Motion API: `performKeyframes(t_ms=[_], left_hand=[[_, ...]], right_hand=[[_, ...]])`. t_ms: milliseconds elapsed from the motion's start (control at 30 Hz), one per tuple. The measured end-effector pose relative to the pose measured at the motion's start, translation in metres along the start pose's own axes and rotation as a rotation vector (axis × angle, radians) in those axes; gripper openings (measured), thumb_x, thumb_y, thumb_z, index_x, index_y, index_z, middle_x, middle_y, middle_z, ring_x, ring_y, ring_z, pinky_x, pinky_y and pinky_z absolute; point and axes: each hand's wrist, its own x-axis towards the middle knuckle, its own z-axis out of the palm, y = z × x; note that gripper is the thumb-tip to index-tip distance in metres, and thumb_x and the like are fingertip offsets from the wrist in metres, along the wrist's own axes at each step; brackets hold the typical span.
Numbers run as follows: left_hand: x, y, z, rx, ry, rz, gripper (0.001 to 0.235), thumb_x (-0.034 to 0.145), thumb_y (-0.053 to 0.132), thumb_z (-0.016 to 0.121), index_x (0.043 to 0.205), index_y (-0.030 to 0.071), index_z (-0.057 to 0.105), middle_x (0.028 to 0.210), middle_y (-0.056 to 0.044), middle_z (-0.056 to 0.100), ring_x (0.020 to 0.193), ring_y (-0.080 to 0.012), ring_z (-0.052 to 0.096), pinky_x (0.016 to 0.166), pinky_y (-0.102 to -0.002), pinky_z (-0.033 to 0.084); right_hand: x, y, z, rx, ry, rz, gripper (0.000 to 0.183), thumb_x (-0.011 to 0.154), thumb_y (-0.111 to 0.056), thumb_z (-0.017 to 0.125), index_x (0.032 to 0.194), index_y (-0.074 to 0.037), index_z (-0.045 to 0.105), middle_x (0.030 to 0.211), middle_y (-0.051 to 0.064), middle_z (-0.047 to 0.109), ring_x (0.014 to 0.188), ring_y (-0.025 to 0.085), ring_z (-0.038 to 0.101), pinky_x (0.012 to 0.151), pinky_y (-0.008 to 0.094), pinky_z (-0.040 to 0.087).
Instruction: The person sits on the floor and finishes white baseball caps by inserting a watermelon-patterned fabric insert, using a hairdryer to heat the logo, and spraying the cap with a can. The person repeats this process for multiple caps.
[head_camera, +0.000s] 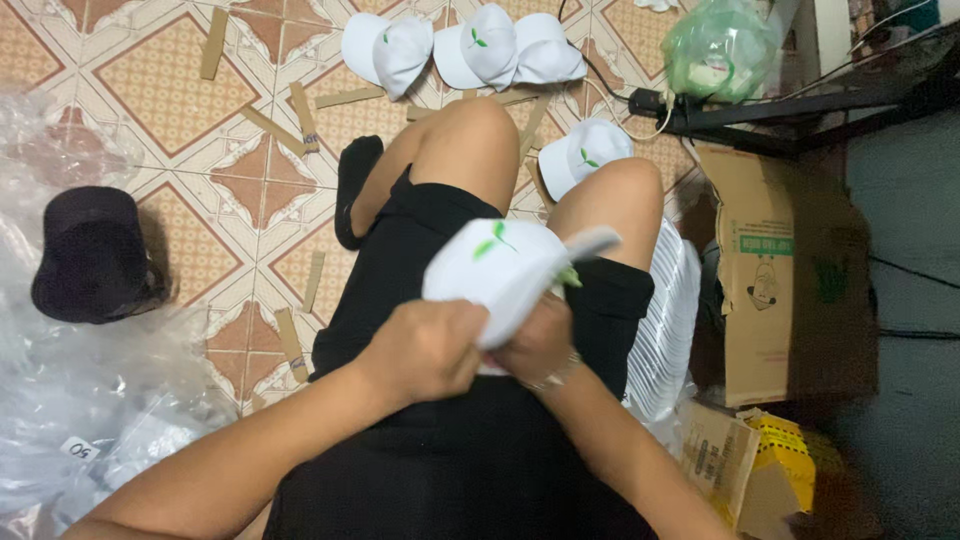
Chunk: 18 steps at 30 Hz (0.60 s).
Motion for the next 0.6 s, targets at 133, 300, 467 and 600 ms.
performKeyframes(t_ms=[133,300,467,600], left_hand=[[-0.001,-0.001,-0.025,0.146,-0.024,0.39,0.019,0.074,0.013,0.07,0.077,0.008,0.052,0.068,-0.005,0.047,0.058,-0.023,0.052,0.054,-0.035,0.045],[-0.006,-0.014,-0.025,0.141,-0.035,0.607,0.019,0.074,0.011,0.068,0.078,0.008,0.05,0.071,-0.003,0.043,0.063,-0.0204,0.051,0.062,-0.032,0.048],[-0.017,-0.033,-0.018,0.038,-0.007,0.554,0.021,0.073,0.004,0.07,0.079,0.006,0.051,0.08,-0.007,0.048,0.072,-0.0235,0.055,0.068,-0.035,0.051],[-0.031,-0.051,-0.005,-0.126,0.052,0.595,0.025,0.067,0.001,0.069,0.08,0.012,0.051,0.098,-0.01,0.052,0.087,-0.029,0.055,0.08,-0.042,0.049]], right_hand=[[0.01,0.019,-0.019,0.017,-0.014,0.003,0.027,0.082,-0.018,0.078,0.101,-0.004,0.067,0.104,0.014,0.066,0.097,0.029,0.068,0.087,0.041,0.056],[-0.03,0.008,-0.053,0.11,0.163,0.126,0.038,0.086,-0.022,0.08,0.112,-0.003,0.06,0.118,0.015,0.061,0.11,0.029,0.063,0.097,0.041,0.053],[-0.076,-0.012,-0.057,0.253,0.517,0.344,0.05,0.09,-0.025,0.081,0.123,-0.002,0.053,0.131,0.017,0.055,0.123,0.029,0.058,0.108,0.04,0.05],[-0.08,-0.001,-0.042,0.392,0.555,0.41,0.059,0.093,-0.028,0.082,0.132,-0.001,0.047,0.142,0.018,0.051,0.133,0.029,0.054,0.116,0.04,0.047]])
